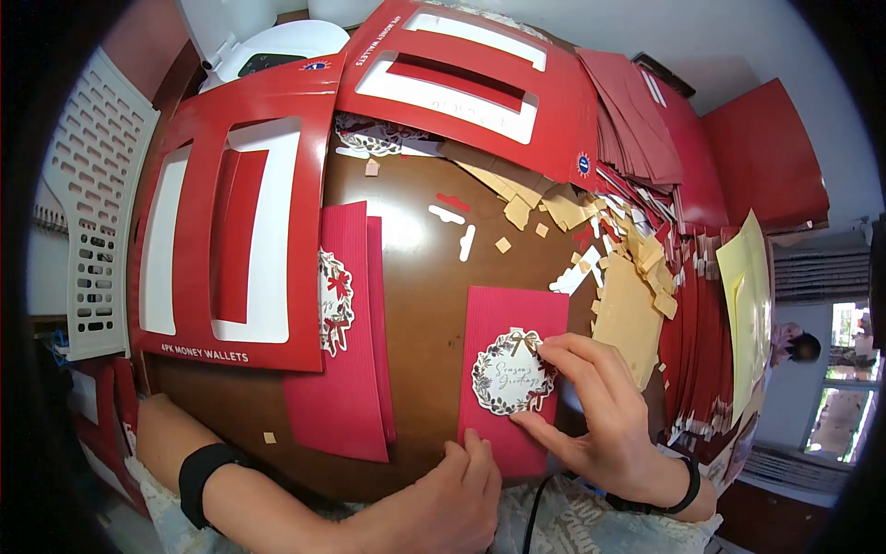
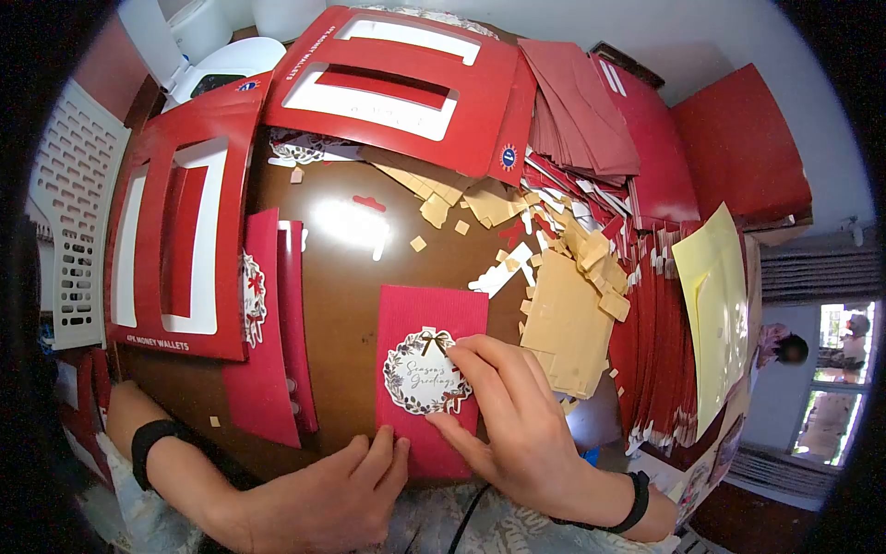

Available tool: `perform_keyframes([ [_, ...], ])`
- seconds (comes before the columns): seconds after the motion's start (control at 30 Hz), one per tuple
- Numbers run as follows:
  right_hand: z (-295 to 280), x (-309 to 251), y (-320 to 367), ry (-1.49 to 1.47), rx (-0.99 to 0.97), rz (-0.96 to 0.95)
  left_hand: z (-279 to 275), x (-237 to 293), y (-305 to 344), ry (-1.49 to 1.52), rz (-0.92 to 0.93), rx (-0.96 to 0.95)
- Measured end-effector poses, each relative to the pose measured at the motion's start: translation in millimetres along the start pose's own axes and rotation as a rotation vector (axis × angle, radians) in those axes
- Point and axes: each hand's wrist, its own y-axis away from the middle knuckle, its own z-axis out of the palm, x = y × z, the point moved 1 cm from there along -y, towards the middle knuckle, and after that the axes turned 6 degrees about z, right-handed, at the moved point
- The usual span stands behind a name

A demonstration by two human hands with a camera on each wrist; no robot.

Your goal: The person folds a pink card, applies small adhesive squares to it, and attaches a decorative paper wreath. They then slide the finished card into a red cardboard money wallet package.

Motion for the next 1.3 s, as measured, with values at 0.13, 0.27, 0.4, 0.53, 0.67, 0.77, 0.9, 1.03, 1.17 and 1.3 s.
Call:
perform_keyframes([
  [0.13, 0.9, 2.0, -4.1, -0.006, -0.001, -0.016, 0.8, -0.1, -0.1, 0.008, -0.001, 0.017],
  [0.27, 2.5, 4.5, -7.8, -0.01, 0.001, -0.018, -0.4, -1.7, 0.5, 0.008, 0.01, 0.013],
  [0.4, 2.9, 5.3, -8.2, -0.01, -0.008, -0.012, -2.3, -3.7, 1.5, 0.017, 0.026, 0.013],
  [0.53, 2.1, 5.6, -9.6, -0.007, -0.013, -0.01, -2.4, -4.1, 2.1, 0.004, 0.037, 0.013],
  [0.67, 2.4, 5.7, -9.9, -0.003, -0.015, -0.016, -3.0, -4.4, 3.0, 0.015, 0.033, 0.028],
  [0.77, 1.9, 5.0, -9.9, 0.002, -0.026, -0.012, -3.8, -4.8, 2.5, 0.011, 0.039, 0.012],
  [0.9, 1.6, 4.3, -9.8, 0.001, -0.045, 0.004, -3.5, -4.8, 3.3, 0.017, 0.038, 0.024],
  [1.03, 0.6, 3.5, -9.9, 0.002, -0.059, 0.006, -2.5, -4.5, 3.5, 0.012, 0.038, 0.036],
  [1.17, -0.4, 2.6, -10.4, -0.001, -0.073, 0.015, -1.9, -3.7, 2.9, 0.008, 0.029, 0.036],
  [1.3, -1.1, 2.3, -10.7, 0.001, -0.091, 0.015, -3.4, -4.2, 2.8, 0.015, 0.035, 0.02],
])
